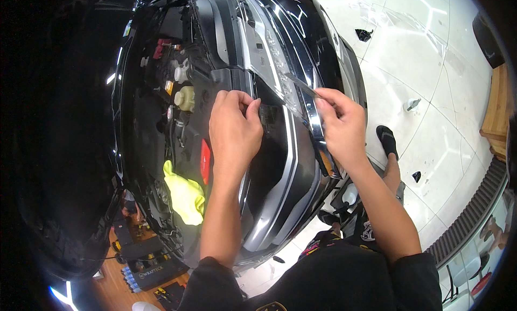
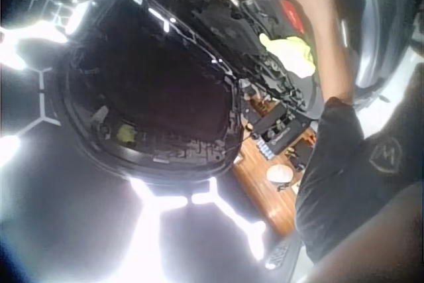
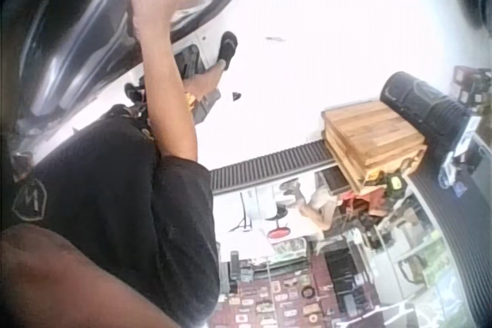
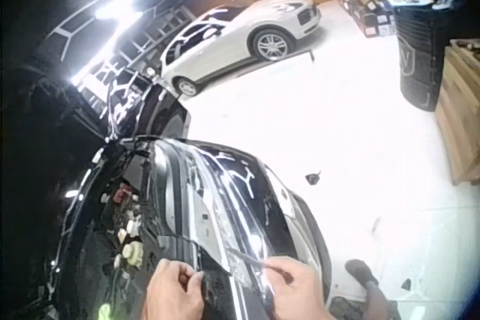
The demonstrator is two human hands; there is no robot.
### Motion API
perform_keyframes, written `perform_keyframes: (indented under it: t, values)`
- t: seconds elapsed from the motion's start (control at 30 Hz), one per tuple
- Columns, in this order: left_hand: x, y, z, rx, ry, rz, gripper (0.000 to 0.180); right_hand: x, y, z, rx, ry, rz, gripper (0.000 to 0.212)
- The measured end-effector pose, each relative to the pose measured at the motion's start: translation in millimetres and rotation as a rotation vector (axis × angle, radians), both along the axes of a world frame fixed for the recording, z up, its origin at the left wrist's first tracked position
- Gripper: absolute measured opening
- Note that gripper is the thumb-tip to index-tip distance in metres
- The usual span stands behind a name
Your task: The person applies a transparent protective film to the front bumper of a black car. They use a red squeegee to smooth the film and a blue blade to trim excess material along the edges, then wipe the surface with a yellow cloth.
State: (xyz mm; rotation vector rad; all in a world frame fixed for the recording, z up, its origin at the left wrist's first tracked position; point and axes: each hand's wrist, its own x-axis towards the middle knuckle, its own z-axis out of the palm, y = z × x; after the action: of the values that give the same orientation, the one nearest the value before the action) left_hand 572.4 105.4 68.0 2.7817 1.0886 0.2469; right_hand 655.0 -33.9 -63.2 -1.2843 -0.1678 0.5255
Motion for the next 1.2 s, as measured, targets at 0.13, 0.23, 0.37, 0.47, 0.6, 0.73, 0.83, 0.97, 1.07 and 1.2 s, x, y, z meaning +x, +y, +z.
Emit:
perform_keyframes:
  t: [0.13, 0.23, 0.37, 0.47, 0.6, 0.73, 0.83, 0.97, 1.07, 1.2]
  values:
    - [-4, 1, -2, 0.021, -0.018, -0.045, 0.013, 1, 30, 8, 0.035, -0.077, 0.029, 0.024]
    - [-7, 5, -4, 0.081, -0.028, -0.104, 0.014, -1, 43, 13, 0.043, -0.126, 0.074, 0.026]
    - [-2, -1, -2, 0.053, -0.066, -0.097, 0.016, -7, 49, 12, 0.051, -0.075, 0.092, 0.025]
    - [0, 1, -4, 0.068, -0.054, -0.091, 0.016, -15, 49, 3, 0.083, -0.051, 0.081, 0.024]
    - [0, 1, -1, -0.01, -0.037, -0.059, 0.011, -18, 35, -3, 0.064, -0.019, 0.097, 0.023]
    - [-9, 6, 5, -0.115, -0.08, -0.101, 0.007, -22, 15, -2, 0.036, 0.032, 0.178, 0.02]
    - [-15, 6, 9, -0.143, -0.066, -0.123, 0.007, -27, 11, -7, 0.043, -0.006, 0.149, 0.021]
    - [-23, 0, 15, -0.136, -0.015, -0.1, 0.005, -27, 3, -1, 0.049, 0.02, 0.193, 0.02]
    - [-28, -3, 13, -0.129, -0.027, -0.123, 0.005, -30, 3, -1, 0.063, 0.047, 0.176, 0.02]
    - [-29, -4, 13, -0.132, -0.028, -0.149, 0.004, -33, 5, 6, 0.004, 0.028, 0.198, 0.018]
